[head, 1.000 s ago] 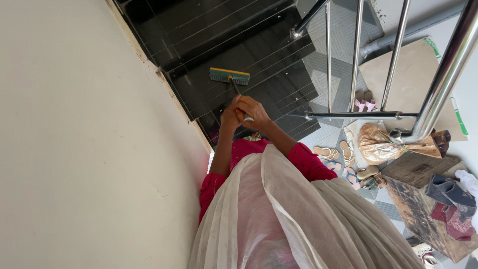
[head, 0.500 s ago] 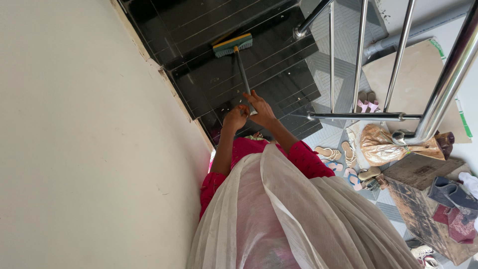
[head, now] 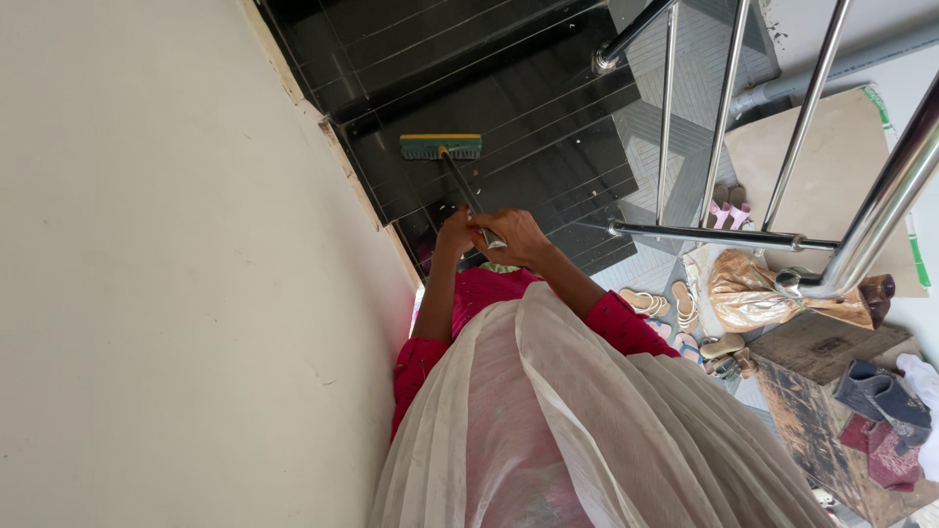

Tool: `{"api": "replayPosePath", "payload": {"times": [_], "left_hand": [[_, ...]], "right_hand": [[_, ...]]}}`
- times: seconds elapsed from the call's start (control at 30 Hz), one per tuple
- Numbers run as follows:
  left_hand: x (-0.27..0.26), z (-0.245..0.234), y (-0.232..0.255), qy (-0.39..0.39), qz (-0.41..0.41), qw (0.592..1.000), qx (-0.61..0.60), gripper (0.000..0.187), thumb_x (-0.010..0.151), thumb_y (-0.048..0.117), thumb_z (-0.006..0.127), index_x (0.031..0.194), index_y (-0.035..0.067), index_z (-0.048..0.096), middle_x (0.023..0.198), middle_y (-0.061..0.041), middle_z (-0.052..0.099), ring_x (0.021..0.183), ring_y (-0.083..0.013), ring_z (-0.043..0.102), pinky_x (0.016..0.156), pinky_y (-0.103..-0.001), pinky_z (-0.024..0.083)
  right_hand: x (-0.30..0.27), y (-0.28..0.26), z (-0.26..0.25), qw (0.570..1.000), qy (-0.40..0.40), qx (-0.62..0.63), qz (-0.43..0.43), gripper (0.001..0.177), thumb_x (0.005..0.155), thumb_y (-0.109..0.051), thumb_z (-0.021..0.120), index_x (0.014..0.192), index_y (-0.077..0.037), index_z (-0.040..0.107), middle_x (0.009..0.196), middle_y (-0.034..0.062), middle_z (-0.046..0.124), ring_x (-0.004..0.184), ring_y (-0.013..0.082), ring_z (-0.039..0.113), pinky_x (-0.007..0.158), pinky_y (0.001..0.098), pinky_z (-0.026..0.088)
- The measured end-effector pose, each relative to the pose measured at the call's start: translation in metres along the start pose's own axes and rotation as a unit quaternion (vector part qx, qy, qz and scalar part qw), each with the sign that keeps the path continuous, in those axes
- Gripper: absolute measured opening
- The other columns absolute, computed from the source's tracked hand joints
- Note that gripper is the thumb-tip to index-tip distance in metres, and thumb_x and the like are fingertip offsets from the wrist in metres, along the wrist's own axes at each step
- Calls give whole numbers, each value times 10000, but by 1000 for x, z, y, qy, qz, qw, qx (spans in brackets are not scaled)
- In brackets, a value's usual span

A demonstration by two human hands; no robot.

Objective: The person cleans the black marble steps of a staircase using a hand brush, moving the brush across the surface and into the corners of each step.

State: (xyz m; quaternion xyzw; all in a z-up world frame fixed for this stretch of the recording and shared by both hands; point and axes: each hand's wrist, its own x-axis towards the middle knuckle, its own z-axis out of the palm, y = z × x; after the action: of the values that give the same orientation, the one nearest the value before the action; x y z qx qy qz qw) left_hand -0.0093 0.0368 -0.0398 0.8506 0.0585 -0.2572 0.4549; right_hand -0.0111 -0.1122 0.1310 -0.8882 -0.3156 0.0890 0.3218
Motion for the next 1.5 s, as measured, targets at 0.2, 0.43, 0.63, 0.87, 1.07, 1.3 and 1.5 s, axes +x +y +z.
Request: {"api": "replayPosePath", "payload": {"times": [0.2,0.43,0.63,0.87,1.07,1.3,1.5], "left_hand": [[-41,-39,54,-35,26,819,-572,367,959,206,687,1260,7,615,1132,-145,698,1031,-269,687,886,-375,574],[-77,-90,114,116,136,907,-381,365,939,250,674,1230,35,626,1091,-98,701,987,-231,695,824,-381,576],[-55,-62,64,120,93,973,-173,407,904,269,699,1245,59,626,1124,-114,704,1024,-267,690,849,-402,569],[-28,-16,1,63,41,995,-73,460,864,291,728,1263,87,625,1163,-133,709,1068,-310,685,877,-426,562],[-17,-13,-5,46,-27,997,48,360,1066,351,556,1298,97,663,1234,-190,717,1156,-385,672,961,-471,540],[-20,-15,-18,17,-102,993,-55,449,970,363,599,1351,127,601,1273,-130,708,1171,-301,674,991,-408,516],[-22,-15,-24,35,-111,992,-56,429,984,368,612,1338,127,631,1266,-125,722,1182,-305,680,998,-404,518]], "right_hand": [[15,-1,23,998,-66,1,13,237,902,-269,673,1062,-105,734,785,128,741,686,281,719,725,429,578],[51,2,57,1000,8,24,18,241,876,-256,685,1083,-140,727,929,97,773,827,279,741,740,421,595],[74,10,84,993,-66,-91,42,441,684,-279,828,1099,-226,688,934,44,715,912,264,717,766,418,589],[55,20,81,993,-10,-110,34,348,761,-270,802,1080,-233,669,945,28,654,885,254,683,762,400,574],[43,28,59,996,30,-78,2,263,831,-248,744,1080,-191,685,927,36,658,861,256,691,737,409,562],[27,53,21,995,57,-79,17,227,843,-213,701,1065,-178,727,1005,26,734,868,249,729,787,403,585],[13,85,-26,991,109,-55,45,219,899,-180,691,1106,-181,761,1043,0,783,887,222,757,744,371,602]]}}
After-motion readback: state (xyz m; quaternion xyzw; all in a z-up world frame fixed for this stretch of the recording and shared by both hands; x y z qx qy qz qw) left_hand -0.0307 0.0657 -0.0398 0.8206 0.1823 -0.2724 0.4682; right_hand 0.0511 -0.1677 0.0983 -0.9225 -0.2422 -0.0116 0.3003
